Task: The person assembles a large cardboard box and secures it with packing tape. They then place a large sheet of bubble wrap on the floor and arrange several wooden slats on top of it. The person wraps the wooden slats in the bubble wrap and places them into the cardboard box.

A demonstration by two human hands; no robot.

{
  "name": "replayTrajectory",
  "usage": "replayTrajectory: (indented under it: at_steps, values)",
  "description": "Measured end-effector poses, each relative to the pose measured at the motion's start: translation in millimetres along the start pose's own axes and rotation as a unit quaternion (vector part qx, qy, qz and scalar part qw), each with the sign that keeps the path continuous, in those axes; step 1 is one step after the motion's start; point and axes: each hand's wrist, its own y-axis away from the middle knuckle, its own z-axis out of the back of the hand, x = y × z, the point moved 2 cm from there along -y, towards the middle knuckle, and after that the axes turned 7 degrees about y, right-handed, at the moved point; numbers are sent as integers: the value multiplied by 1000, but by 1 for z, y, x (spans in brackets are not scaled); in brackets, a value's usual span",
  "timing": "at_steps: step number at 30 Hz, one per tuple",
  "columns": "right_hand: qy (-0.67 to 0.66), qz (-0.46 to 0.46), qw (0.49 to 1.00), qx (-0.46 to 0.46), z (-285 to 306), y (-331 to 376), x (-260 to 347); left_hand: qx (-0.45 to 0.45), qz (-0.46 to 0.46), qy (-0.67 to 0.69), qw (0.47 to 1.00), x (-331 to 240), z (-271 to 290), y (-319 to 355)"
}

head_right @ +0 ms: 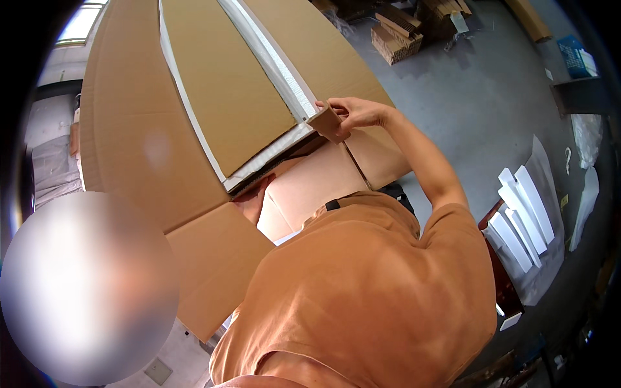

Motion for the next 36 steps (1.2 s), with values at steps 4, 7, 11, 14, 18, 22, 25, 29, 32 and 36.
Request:
replayTrajectory:
  at_steps: [4, 7, 11, 14, 18, 22, 25, 29, 32, 36]
  values:
    - [85, 27, 994, -65, -5, -1, 1, -1, 4, 4, 1000, -1, 0, 0]
    - [189, 60, 977, -73, 0, -10, -2, -2, 9, 2, 1000, -1, 2, -2]
    - [304, 68, 949, -51, -3, -11, 14, -1, 9, 2, 1000, -1, 6, -3]
    - [312, 45, 949, -26, -2, -8, 15, 0, 13, 2, 1000, -1, 6, -5]
    - [352, 78, 929, -80, -9, -8, 12, -1, 18, 3, 1000, -2, 5, -4]
    - [386, 70, 914, -103, -12, -10, 17, 4, 20, 1, 1000, -2, 6, -4]
    - [402, 63, 911, -67, -5, -14, 26, 5, 25, -2, 1000, -2, 6, -5]
    - [351, 47, 934, -39, -4, -13, 34, 10, 27, -10, 1000, -3, 6, -4]
    - [377, 59, 922, -70, -8, -15, 28, 14, 30, -15, 999, -5, 6, -5]
    - [385, 78, 911, -124, -9, -17, 6, 19, 33, -17, 999, -8, 7, -6]
